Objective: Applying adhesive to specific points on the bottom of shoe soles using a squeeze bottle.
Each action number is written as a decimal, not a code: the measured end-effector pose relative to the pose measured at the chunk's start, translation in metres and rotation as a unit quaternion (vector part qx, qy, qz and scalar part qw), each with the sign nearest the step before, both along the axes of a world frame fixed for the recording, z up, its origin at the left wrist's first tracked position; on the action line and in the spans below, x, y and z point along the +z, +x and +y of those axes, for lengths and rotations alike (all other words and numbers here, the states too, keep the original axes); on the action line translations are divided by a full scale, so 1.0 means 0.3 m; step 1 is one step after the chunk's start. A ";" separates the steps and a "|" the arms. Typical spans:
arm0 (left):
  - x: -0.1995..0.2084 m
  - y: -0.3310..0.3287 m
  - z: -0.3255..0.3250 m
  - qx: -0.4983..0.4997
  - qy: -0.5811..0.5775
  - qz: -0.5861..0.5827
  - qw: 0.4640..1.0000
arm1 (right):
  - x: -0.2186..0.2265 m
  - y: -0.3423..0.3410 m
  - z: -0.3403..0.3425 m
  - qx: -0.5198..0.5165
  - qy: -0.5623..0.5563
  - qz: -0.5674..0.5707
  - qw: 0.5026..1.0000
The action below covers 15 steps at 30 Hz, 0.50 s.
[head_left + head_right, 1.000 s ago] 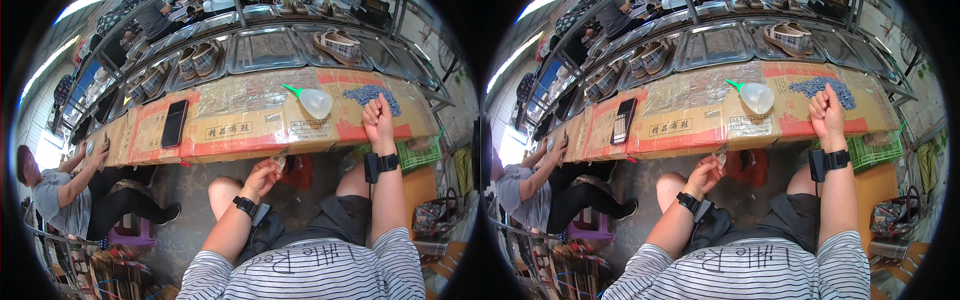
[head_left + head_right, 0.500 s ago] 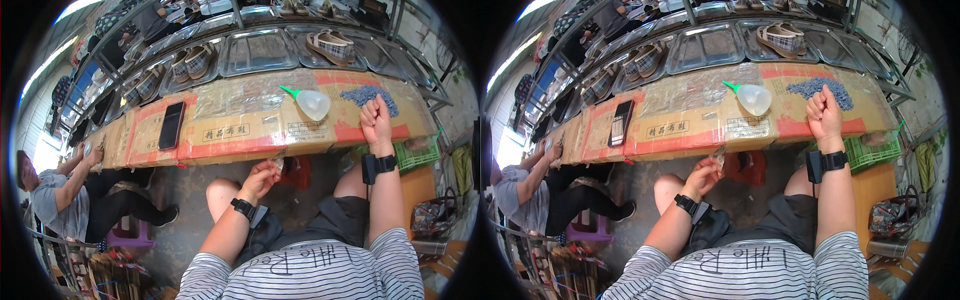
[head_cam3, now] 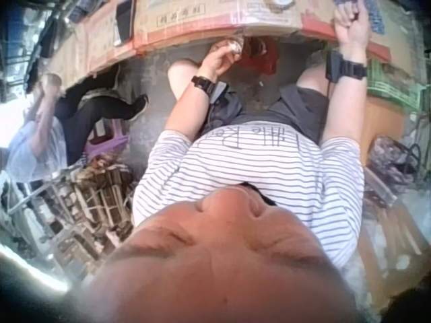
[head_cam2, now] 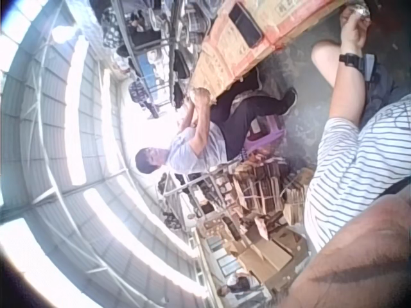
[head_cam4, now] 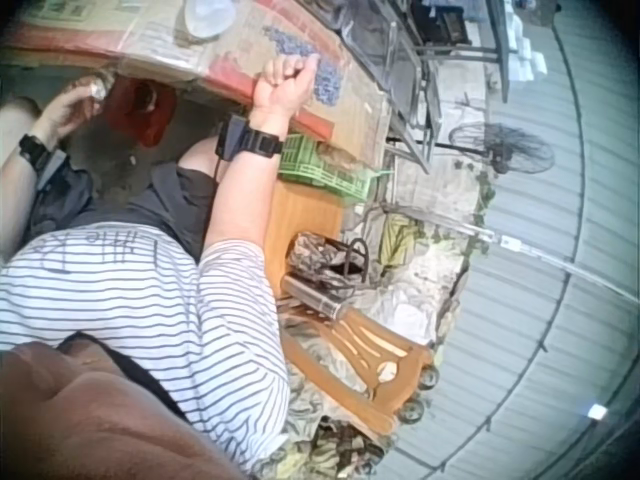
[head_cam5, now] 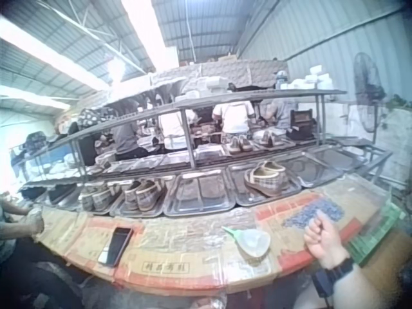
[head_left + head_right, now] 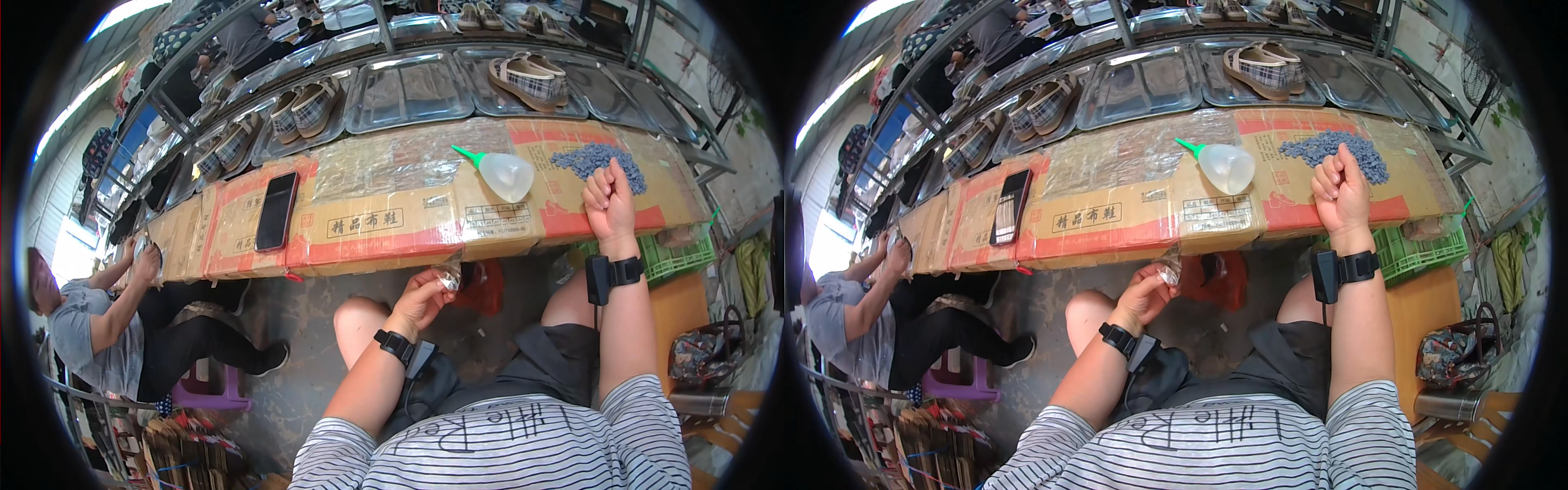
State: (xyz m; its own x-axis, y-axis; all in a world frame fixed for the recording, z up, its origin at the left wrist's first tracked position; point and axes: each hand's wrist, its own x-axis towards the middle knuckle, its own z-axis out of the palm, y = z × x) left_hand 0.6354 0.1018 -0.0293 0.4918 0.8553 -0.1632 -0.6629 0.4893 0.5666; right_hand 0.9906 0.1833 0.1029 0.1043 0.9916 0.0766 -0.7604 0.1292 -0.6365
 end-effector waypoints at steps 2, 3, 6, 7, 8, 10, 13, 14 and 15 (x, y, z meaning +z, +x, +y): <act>0.007 0.002 -0.002 0.001 -0.002 0.002 1.000 | -0.001 0.000 -0.001 0.001 0.002 -0.001 1.000; 0.010 0.003 -0.004 0.003 -0.004 0.003 1.000 | -0.002 0.000 -0.003 0.001 0.002 -0.002 1.000; 0.034 0.008 0.001 0.008 -0.026 -0.017 0.999 | -0.002 -0.003 -0.005 -0.003 0.002 -0.004 1.000; 0.041 0.009 0.000 0.008 -0.026 -0.017 0.999 | -0.001 -0.004 -0.004 -0.005 0.001 -0.005 1.000; 0.048 0.010 -0.001 0.011 -0.030 -0.017 0.999 | -0.004 -0.004 -0.003 -0.005 0.001 -0.004 1.000; 0.044 0.007 0.000 0.014 -0.033 -0.017 0.999 | -0.005 -0.005 -0.001 -0.007 -0.002 -0.004 1.000; 0.024 0.003 0.004 0.004 -0.013 0.036 0.999 | -0.004 -0.004 0.003 -0.003 -0.001 0.000 1.000; 0.023 0.004 0.008 -0.001 -0.012 0.043 0.999 | -0.005 -0.003 0.005 -0.005 0.000 0.000 1.000; 0.023 0.005 0.011 -0.005 -0.011 0.050 0.999 | -0.006 -0.003 0.006 -0.008 -0.004 -0.001 1.000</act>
State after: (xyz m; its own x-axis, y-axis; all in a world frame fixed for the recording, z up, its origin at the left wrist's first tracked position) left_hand 0.6368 0.1051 -0.0224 0.4814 0.8457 -0.2301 -0.5986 0.5090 0.6186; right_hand 0.9898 0.1851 0.1010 0.1205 0.9903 0.0696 -0.7567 0.1370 -0.6393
